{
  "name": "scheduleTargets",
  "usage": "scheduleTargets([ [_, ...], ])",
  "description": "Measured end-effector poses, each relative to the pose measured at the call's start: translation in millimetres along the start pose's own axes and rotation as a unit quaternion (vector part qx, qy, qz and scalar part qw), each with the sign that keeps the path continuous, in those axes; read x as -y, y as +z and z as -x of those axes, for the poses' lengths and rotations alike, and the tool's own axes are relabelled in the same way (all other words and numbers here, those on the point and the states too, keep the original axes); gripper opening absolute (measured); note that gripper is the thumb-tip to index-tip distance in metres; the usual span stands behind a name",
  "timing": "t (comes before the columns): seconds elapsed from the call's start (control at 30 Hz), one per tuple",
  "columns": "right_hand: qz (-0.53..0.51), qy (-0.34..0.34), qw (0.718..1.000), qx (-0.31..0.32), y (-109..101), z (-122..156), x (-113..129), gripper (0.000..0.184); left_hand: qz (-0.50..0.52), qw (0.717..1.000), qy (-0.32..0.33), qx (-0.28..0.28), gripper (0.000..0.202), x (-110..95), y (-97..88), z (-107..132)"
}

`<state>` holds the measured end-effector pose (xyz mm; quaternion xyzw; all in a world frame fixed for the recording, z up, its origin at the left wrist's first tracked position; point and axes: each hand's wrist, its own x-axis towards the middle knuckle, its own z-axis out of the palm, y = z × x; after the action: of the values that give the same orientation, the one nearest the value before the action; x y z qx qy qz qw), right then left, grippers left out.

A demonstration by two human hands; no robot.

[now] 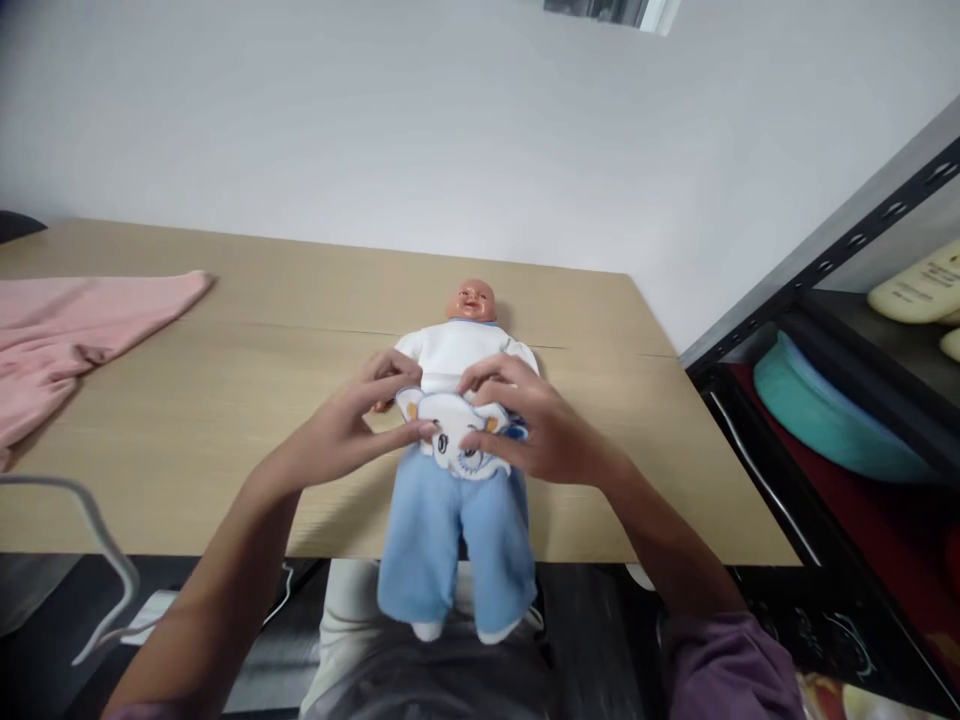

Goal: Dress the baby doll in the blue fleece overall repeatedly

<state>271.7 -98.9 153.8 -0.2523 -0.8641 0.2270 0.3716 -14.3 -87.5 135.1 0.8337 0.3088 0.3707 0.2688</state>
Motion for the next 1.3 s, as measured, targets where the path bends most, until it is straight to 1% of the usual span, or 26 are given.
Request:
scheduleTargets([
  [0.03, 0.026, -0.006, 1.0, -0.014, -7.3, -6.2, 0.5, 0.018, 0.003, 1.0, 0.003, 0.011, 0.026, 2.2, -4.1, -11.2],
  [0.07, 0.049, 0.004, 0.999, -0.023, -14.9, -11.6, 0.6, 0.016, 0.022, 0.999, 0.003, 0.027, 0.027, 4.0, -7.8, -22.3],
  [0.13, 0.077, 0.063, 0.995, -0.015, -29.9, -20.2, -2.4, 0.018, 0.085, 0.994, -0.004, 0.065, 0.028, 6.3, -14.1, -43.9],
  [0.17, 0.083, 0.094, 0.992, 0.007, -36.8, -23.7, -6.0, 0.023, 0.113, 0.99, -0.008, 0.08, 0.028, 6.9, -16.8, -54.1],
  [0.23, 0.076, 0.129, 0.985, 0.087, -47.5, -29.5, -17.3, 0.035, 0.141, 0.985, -0.004, 0.094, 0.027, 7.2, -21.1, -72.7],
  [0.3, 0.043, 0.106, 0.977, 0.177, -52.4, -34.1, -31.2, 0.046, 0.134, 0.987, 0.014, 0.093, 0.028, 7.5, -24.5, -88.0],
  [0.33, 0.02, 0.094, 0.974, 0.207, -52.6, -35.9, -37.8, 0.047, 0.124, 0.988, 0.02, 0.093, 0.028, 7.9, -26.3, -94.2],
  [0.37, -0.006, 0.095, 0.97, 0.222, -51.5, -37.4, -43.6, 0.044, 0.112, 0.989, 0.02, 0.099, 0.027, 8.9, -28.3, -99.4],
  [0.4, -0.032, 0.109, 0.97, 0.216, -49.3, -38.9, -48.5, 0.041, 0.101, 0.988, 0.018, 0.114, 0.027, 10.5, -30.6, -103.8],
  [0.43, -0.057, 0.131, 0.971, 0.191, -46.5, -40.2, -52.4, 0.039, 0.089, 0.986, 0.015, 0.141, 0.029, 12.9, -33.4, -107.5],
  [0.5, -0.102, 0.165, 0.975, 0.11, -40.2, -42.9, -58.7, 0.044, 0.065, 0.971, 0.018, 0.229, 0.034, 19.6, -39.5, -113.4],
  [0.53, -0.12, 0.169, 0.976, 0.072, -37.4, -44.3, -61.6, 0.048, 0.059, 0.96, 0.028, 0.273, 0.034, 23.6, -42.3, -115.9],
  [0.57, -0.135, 0.165, 0.976, 0.045, -35.1, -45.7, -64.6, 0.052, 0.059, 0.951, 0.043, 0.302, 0.034, 27.6, -44.7, -118.2],
  [0.6, -0.147, 0.157, 0.976, 0.03, -33.4, -46.9, -67.6, 0.055, 0.063, 0.947, 0.058, 0.31, 0.033, 31.3, -46.4, -120.4],
  [0.67, -0.164, 0.148, 0.974, 0.048, -31.7, -48.6, -73.1, 0.062, 0.093, 0.951, 0.084, 0.282, 0.032, 36.9, -47.5, -124.3],
  [0.77, -0.162, 0.15, 0.962, 0.159, -31.0, -48.9, -77.0, 0.065, 0.15, 0.96, 0.09, 0.218, 0.039, 39.6, -45.2, -127.9],
  [0.8, -0.152, 0.147, 0.958, 0.194, -30.4, -48.6, -76.8, 0.064, 0.164, 0.961, 0.087, 0.206, 0.041, 39.5, -44.3, -128.2],
  [0.83, -0.138, 0.143, 0.956, 0.215, -29.4, -48.0, -76.1, 0.064, 0.173, 0.961, 0.081, 0.198, 0.044, 39.3, -43.7, -128.0],
  [0.87, -0.123, 0.137, 0.959, 0.215, -28.1, -47.5, -75.1, 0.066, 0.177, 0.962, 0.073, 0.196, 0.045, 39.2, -43.7, -127.4],
  [0.93, -0.108, 0.131, 0.969, 0.181, -24.9, -46.4, -73.0, 0.075, 0.188, 0.955, 0.05, 0.222, 0.048, 40.0, -45.9, -124.8],
  [0.97, -0.112, 0.133, 0.972, 0.161, -23.1, -45.9, -72.3, 0.076, 0.196, 0.948, 0.036, 0.249, 0.049, 41.0, -48.0, -123.2],
  [1.03, -0.142, 0.135, 0.972, 0.133, -19.6, -45.4, -71.8, 0.073, 0.21, 0.929, 0.013, 0.304, 0.05, 43.7, -53.0, -120.0],
  [1.13, -0.199, 0.112, 0.969, 0.096, -14.8, -44.7, -72.2, 0.074, 0.206, 0.906, 0.011, 0.369, 0.043, 46.6, -58.0, -117.3],
  [1.2, -0.214, 0.117, 0.967, 0.072, -12.3, -43.7, -72.6, 0.081, 0.204, 0.908, 0.026, 0.364, 0.037, 46.2, -57.6, -117.3],
  [1.23, -0.208, 0.13, 0.967, 0.066, -11.5, -43.0, -72.9, 0.084, 0.206, 0.915, 0.033, 0.345, 0.038, 45.3, -56.3, -117.6],
  [1.3, -0.169, 0.167, 0.968, 0.074, -11.1, -41.5, -74.1, 0.086, 0.21, 0.936, 0.042, 0.279, 0.043, 43.2, -52.6, -118.7],
])
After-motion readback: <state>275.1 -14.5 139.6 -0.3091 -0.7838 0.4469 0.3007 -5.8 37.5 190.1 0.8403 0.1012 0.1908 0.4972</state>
